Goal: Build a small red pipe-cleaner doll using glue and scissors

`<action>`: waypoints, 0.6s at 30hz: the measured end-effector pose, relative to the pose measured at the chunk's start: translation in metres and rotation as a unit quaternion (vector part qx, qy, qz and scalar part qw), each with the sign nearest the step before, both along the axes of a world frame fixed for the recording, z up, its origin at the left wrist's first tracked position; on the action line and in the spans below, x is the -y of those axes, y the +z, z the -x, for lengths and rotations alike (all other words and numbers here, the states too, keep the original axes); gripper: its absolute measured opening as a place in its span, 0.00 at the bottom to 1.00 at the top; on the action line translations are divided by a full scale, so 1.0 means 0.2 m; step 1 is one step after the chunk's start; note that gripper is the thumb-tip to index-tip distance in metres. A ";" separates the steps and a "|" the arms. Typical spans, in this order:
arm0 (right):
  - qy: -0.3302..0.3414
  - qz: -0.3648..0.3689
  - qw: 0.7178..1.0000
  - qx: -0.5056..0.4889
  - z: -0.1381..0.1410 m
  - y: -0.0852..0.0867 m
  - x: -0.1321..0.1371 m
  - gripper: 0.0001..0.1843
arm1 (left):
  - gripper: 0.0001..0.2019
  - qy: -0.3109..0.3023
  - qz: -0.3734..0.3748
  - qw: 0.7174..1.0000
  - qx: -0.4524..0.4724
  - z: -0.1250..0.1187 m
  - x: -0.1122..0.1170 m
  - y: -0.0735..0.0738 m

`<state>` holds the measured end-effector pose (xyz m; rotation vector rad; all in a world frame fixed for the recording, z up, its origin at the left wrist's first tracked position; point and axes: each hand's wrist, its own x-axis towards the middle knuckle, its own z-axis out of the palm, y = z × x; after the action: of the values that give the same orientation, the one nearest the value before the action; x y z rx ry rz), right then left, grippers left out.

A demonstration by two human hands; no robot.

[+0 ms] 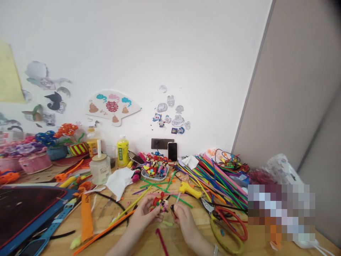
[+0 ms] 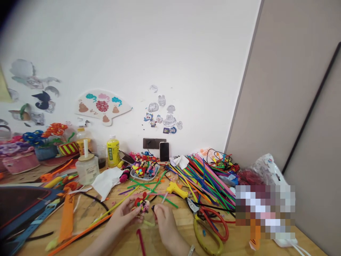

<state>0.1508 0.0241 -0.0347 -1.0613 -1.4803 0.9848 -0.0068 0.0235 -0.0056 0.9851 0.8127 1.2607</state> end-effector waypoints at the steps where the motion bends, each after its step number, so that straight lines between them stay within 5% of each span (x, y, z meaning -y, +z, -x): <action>1: 0.002 0.001 1.000 -0.001 0.00 0.00 0.00 0.16 | 0.24 -0.001 0.000 1.000 0.001 0.00 0.00 0.00; 11: -0.011 0.008 1.000 -0.022 -0.01 0.03 -0.01 0.23 | 0.23 -0.009 -0.012 1.000 0.003 0.00 0.00 -0.01; 18: -0.084 -0.013 0.990 0.111 -0.06 0.02 -0.07 0.20 | 0.21 0.022 -0.011 1.000 0.001 0.00 -0.02 -0.06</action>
<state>0.1621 0.0373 -0.0315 -1.2867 -1.5495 0.7450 -0.0074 0.0267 -0.0170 0.9884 0.8245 1.3116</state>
